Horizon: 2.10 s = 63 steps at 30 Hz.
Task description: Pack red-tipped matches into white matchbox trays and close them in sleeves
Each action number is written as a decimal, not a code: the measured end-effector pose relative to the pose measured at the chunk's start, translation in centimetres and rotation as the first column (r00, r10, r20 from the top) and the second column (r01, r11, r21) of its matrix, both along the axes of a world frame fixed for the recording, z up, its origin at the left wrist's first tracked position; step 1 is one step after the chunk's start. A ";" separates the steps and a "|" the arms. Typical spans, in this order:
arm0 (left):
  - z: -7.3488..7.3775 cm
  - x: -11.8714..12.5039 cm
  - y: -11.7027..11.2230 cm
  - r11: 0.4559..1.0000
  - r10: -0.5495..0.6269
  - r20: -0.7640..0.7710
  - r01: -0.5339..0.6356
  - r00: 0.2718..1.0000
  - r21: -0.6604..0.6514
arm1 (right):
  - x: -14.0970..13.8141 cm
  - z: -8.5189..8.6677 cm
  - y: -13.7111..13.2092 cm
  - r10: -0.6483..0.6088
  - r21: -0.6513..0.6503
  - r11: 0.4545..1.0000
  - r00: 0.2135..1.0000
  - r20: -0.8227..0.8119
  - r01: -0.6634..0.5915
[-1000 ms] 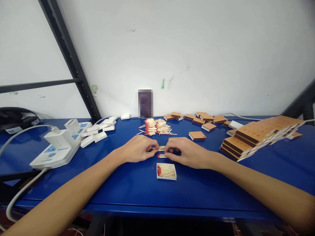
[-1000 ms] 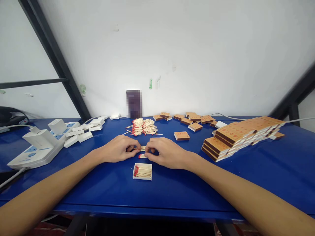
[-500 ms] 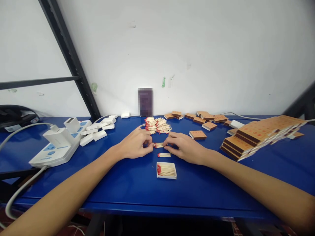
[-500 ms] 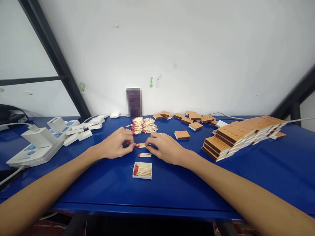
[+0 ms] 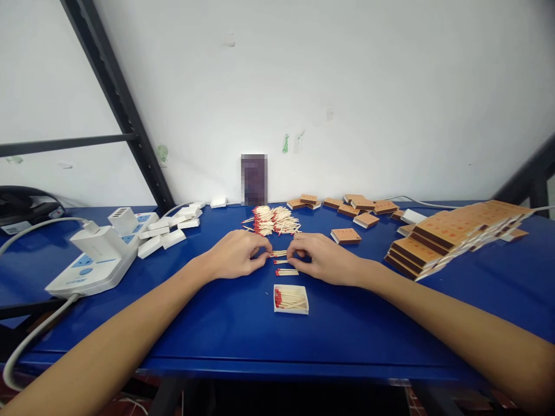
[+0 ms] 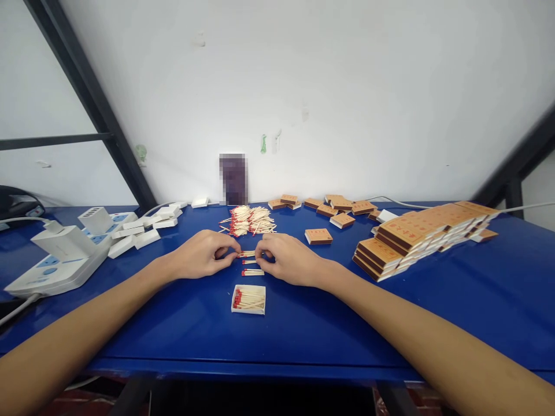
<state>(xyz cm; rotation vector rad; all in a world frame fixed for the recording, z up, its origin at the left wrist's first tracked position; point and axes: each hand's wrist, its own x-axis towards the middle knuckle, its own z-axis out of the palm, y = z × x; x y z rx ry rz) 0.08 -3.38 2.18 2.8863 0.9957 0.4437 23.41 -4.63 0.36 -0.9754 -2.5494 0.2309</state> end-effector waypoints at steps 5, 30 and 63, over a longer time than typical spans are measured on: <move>-0.1 -0.1 0.1 1.000 -0.012 -0.007 0.012 1.000 0.017 | 0.6 0.4 -0.1 0.014 0.003 1.000 0.997 -0.076 -0.014; -0.5 0.0 0.4 1.000 -0.003 -0.022 0.002 1.000 -0.001 | 0.0 -0.8 1.2 -0.028 0.038 0.999 0.996 -0.082 0.031; 0.1 1.4 -1.4 0.991 -0.077 -0.012 0.076 0.997 -0.107 | 1.0 0.8 -0.6 0.052 -0.152 0.987 0.999 -0.005 -0.052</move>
